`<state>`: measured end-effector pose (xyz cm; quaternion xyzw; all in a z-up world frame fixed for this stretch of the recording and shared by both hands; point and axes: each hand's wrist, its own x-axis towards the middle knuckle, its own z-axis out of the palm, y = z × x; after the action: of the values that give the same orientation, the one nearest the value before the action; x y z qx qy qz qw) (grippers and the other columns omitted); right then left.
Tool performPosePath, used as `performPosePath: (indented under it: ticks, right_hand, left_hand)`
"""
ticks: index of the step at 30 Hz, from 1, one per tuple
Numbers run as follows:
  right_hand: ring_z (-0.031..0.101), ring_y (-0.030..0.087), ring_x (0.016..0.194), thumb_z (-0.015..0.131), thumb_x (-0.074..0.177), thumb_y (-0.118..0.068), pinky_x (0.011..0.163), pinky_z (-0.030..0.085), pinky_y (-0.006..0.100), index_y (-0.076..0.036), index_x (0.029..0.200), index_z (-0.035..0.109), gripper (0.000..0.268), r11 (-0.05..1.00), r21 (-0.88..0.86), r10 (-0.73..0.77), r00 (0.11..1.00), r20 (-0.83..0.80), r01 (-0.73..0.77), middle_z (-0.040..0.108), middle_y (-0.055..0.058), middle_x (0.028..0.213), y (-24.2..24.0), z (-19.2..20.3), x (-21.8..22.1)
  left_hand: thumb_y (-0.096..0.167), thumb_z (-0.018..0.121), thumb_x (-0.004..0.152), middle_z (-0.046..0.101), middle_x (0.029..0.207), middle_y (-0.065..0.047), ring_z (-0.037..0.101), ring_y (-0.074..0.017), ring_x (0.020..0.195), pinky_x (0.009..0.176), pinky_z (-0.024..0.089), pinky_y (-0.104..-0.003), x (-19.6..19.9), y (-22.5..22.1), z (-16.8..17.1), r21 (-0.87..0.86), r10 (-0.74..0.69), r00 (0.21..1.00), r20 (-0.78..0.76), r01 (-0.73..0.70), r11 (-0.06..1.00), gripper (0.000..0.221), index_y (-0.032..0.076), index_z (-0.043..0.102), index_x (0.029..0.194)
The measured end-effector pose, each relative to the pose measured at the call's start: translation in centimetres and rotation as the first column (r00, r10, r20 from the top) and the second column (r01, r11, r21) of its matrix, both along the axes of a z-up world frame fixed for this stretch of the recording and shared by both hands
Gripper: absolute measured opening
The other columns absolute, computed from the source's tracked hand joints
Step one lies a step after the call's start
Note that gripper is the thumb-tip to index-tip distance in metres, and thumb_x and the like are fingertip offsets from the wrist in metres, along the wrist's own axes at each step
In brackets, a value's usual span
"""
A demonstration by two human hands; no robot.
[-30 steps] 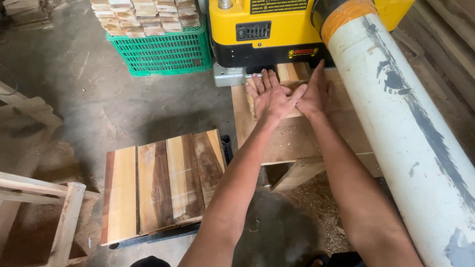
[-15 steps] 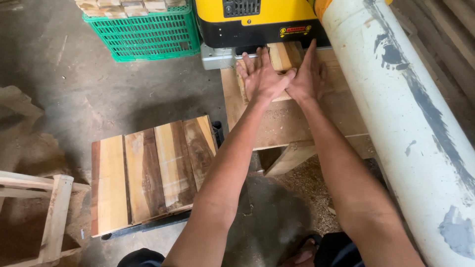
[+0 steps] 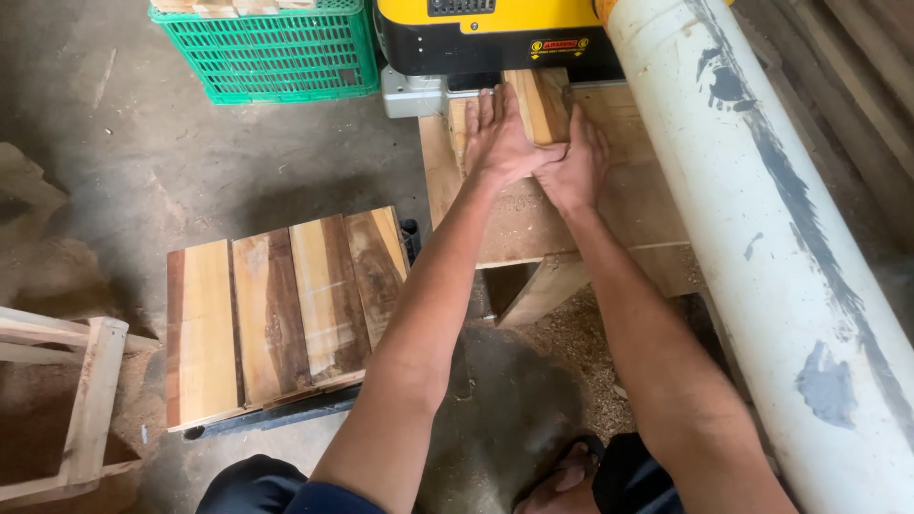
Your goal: Feeding wooden planks into a thickness planer to smooth and level them.
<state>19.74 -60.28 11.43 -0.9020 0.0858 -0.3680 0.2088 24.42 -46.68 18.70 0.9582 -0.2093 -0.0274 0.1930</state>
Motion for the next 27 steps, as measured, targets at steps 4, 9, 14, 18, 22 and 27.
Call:
performPosePath:
  ticks: [4, 9, 14, 18, 22, 27]
  right_hand:
    - [0.048, 0.042, 0.137, 0.084, 0.077, -0.06, 0.118, 0.033, 0.054, -0.003, 0.152, 0.044, 0.102, 0.999, 0.022, -0.03, 0.997, -0.073, 0.031, 0.054, 0.021, 0.15, 0.6, 0.0, -1.5]
    - [0.042, 0.035, 0.145, 0.08, 0.083, -0.042, 0.124, 0.023, 0.049, 0.0, 0.154, 0.04, 0.091, 0.999, 0.023, 0.04, 0.995, -0.094, -0.038, 0.048, 0.02, 0.155, 1.7, 0.2, -3.5]
    - [0.046, 0.036, 0.142, 0.087, 0.073, -0.025, 0.124, 0.029, 0.048, -0.006, 0.152, 0.048, 0.09, 0.964, 0.26, 0.065, 0.998, -0.02, -0.058, 0.054, 0.019, 0.149, 3.2, -0.2, -5.6]
    - [0.041, 0.031, 0.147, 0.089, 0.073, -0.029, 0.126, 0.032, 0.041, -0.01, 0.156, 0.043, 0.096, 0.926, 0.369, 0.108, 0.992, -0.063, -0.077, 0.045, 0.013, 0.157, 3.4, -1.3, -7.2]
    - [0.045, 0.034, 0.143, 0.089, 0.073, -0.02, 0.123, 0.037, 0.043, -0.01, 0.154, 0.046, 0.092, 0.912, 0.399, 0.108, 0.994, -0.005, -0.097, 0.049, 0.017, 0.153, 5.0, -1.6, -9.5]
    - [0.042, 0.033, 0.146, 0.086, 0.074, -0.013, 0.125, 0.035, 0.042, -0.013, 0.156, 0.043, 0.093, 0.891, 0.438, 0.14, 0.99, -0.01, -0.121, 0.045, 0.015, 0.156, 7.0, -1.5, -13.0]
  left_hand:
    - [0.092, 0.06, 0.078, -0.005, 0.17, -0.022, -0.004, -0.0333, 0.159, 0.129, -0.003, -0.041, -1.5, 0.6, 0.5, 0.049, -0.055, 0.998, -0.023, 0.056, 0.997, 0.139, 0.001, -0.005, 0.16]
    - [0.09, 0.063, 0.081, -0.003, 0.171, -0.019, -0.003, -0.0303, 0.159, 0.129, -0.003, -0.039, -2.4, 0.7, -1.4, 0.093, -0.034, 0.997, 0.072, 0.028, 0.995, 0.137, 0.001, -0.004, 0.16]
    - [0.061, 0.085, 0.067, 0.022, 0.168, -0.023, 0.015, -0.0337, 0.159, 0.133, 0.005, -0.044, -6.0, 2.9, -0.5, -0.202, -0.039, 0.998, 0.059, 0.05, 0.978, 0.133, -0.003, 0.016, 0.161]
    - [0.06, 0.086, 0.061, 0.024, 0.168, -0.021, 0.016, -0.0314, 0.16, 0.133, 0.002, -0.043, -7.3, 3.4, -2.2, -0.256, -0.019, 0.995, 0.099, 0.044, 0.966, 0.136, -0.002, 0.017, 0.161]
    - [0.055, 0.086, 0.062, 0.025, 0.168, -0.024, 0.017, -0.0332, 0.159, 0.133, 0.002, -0.045, -9.9, 4.6, -2.1, -0.313, -0.023, 0.994, 0.11, 0.057, 0.948, 0.133, -0.004, 0.019, 0.16]
    - [0.036, 0.089, 0.064, 0.019, 0.168, -0.027, 0.012, -0.0366, 0.159, 0.134, 0.008, -0.043, -14.2, 7.0, -1.8, -0.554, -0.07, 0.997, 0.022, 0.07, 0.829, 0.128, -0.007, 0.016, 0.16]
